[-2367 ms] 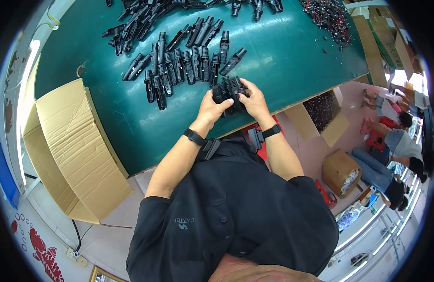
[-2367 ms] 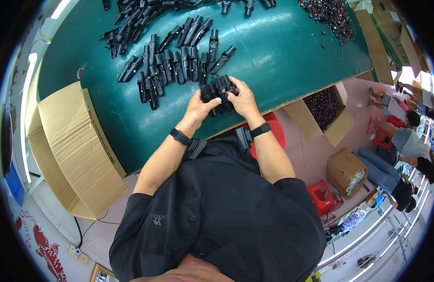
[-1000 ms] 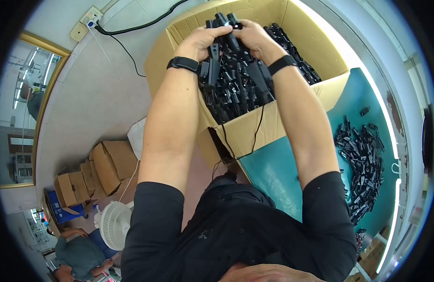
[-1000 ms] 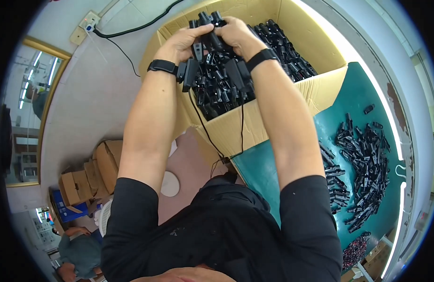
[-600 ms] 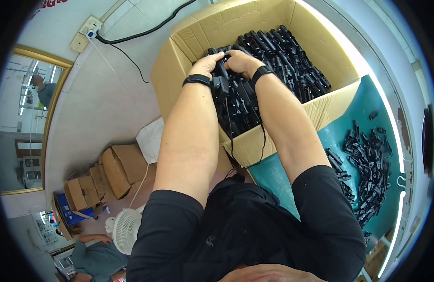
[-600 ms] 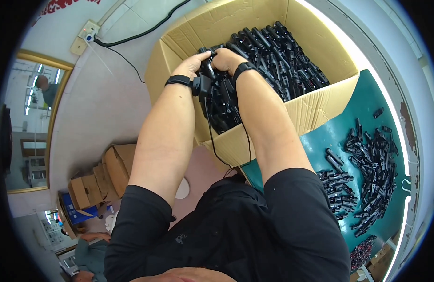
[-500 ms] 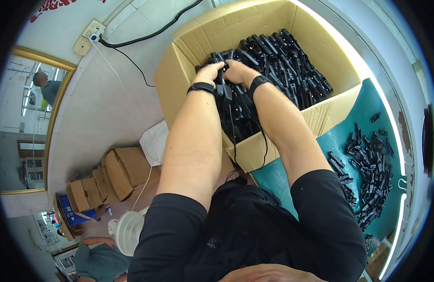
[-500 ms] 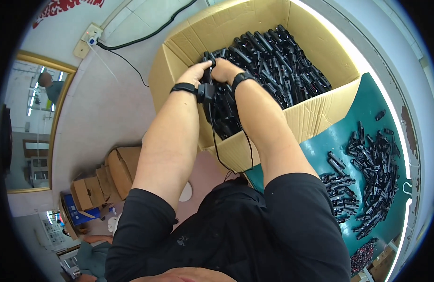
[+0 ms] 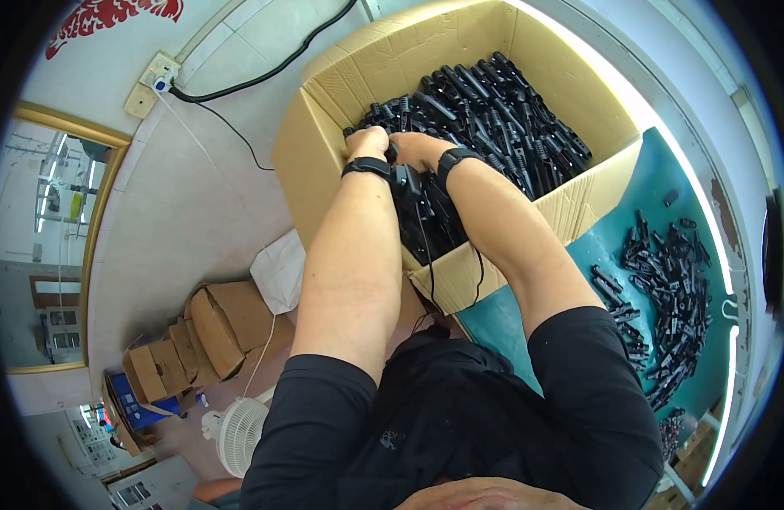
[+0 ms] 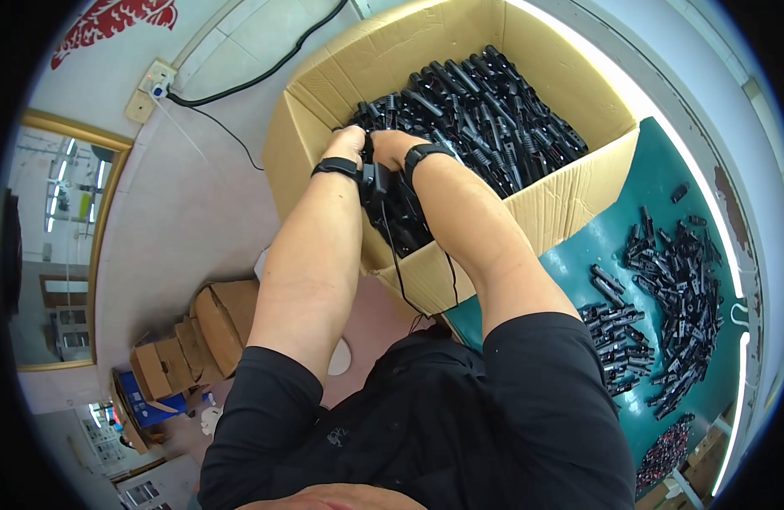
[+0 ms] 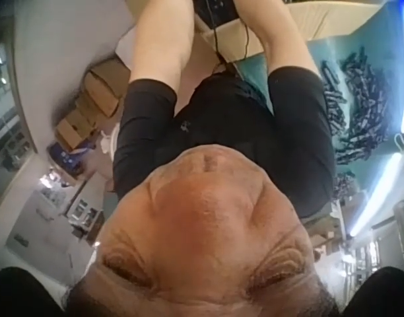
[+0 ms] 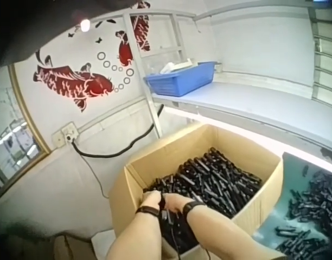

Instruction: The person moves plastic housings from a box to the table, then picks up a housing and a wire assembly to insert the wire into the housing. They fit a cap onto the end, press the components together, and place the assembled unit onto the table.

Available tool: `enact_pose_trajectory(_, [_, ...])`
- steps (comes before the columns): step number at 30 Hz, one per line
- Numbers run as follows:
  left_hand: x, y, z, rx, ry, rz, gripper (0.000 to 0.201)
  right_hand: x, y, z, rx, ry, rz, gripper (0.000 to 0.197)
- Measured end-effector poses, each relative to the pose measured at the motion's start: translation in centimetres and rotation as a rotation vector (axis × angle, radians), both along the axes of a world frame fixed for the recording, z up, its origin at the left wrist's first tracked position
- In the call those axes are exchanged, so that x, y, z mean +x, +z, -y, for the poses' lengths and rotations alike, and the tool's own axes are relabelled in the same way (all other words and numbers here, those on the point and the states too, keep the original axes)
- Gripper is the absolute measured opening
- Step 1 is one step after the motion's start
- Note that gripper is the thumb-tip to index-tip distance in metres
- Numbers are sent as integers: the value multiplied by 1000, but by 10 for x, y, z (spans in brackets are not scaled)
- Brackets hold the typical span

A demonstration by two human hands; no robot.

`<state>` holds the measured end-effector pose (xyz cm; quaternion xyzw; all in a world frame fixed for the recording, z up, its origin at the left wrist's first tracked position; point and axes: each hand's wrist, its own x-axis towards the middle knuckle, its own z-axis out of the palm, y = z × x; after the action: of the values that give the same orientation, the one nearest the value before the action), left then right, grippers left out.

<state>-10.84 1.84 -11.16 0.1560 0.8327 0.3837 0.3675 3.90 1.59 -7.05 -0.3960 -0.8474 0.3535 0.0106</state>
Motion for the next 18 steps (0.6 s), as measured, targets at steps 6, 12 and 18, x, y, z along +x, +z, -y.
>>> enact_pose_trajectory(6, [-32,8,-17,362,-182,297,37,26,99,19,238,-197,-410,34])
enact_pose_trajectory(12, [7,164,47,889,-971,-490,40,159,177,134,551,-540,-857,30])
enact_pose_trajectory(18, [233,273,168,1183,-814,454,44,344,57,289,409,-1041,-711,31])
